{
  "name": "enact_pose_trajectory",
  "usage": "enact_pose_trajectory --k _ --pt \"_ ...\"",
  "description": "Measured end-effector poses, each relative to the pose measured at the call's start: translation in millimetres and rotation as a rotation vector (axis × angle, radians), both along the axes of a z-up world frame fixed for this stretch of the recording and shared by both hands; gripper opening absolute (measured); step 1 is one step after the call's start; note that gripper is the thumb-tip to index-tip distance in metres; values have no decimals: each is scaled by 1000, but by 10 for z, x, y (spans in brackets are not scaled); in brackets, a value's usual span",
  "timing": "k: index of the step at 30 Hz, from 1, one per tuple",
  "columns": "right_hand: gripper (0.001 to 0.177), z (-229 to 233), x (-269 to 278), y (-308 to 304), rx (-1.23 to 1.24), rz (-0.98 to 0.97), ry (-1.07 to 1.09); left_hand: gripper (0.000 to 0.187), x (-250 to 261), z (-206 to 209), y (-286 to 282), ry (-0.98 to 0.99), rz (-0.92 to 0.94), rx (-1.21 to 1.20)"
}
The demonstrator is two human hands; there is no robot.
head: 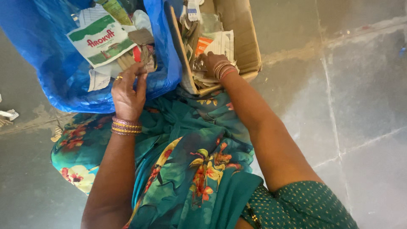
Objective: The person sits on the floor and sorts various paper and packaging items from a blue plastic bag into a cardboard box. They handle items one at a time, including paper sheets, small packets, and cardboard pieces, placing them into the box.
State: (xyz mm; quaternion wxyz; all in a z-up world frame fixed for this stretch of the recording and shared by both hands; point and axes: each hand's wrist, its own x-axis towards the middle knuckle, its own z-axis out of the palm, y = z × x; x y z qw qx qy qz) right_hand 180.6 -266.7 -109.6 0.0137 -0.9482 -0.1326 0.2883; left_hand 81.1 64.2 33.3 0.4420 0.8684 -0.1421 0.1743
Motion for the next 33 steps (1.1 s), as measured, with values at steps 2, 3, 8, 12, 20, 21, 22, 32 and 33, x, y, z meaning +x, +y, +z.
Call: enact_pose_trajectory --k 2,3,8,12,20,21,22,32,33 --pt "44 -84 6 -1 10 10 -61 22 0 3 -2 8 -6 -6" --pt "33 -122 16 1 15 15 -94 22 0 6 3 10 -8 -10" --pt "23 -153 83 -67 -17 14 -114 20 2 14 52 53 -40 -66" --pt "24 96 38 -248 230 -142 -220 21 1 -6 123 99 -101 -172" --pt "19 1332 -318 -185 745 48 -405 36 13 158 157 214 -179 -240" --pt "20 1512 -396 -124 816 62 -375 41 2 203 141 224 -188 -238" --pt "20 1677 -479 -53 885 69 -288 47 -22 244 111 190 -219 -255" --pt "33 2041 -862 636 1232 4 178 19 -438 169 60 532 -122 -503" --pt "38 2008 -878 646 1279 -45 218 15 -475 126 83 583 -91 -617"
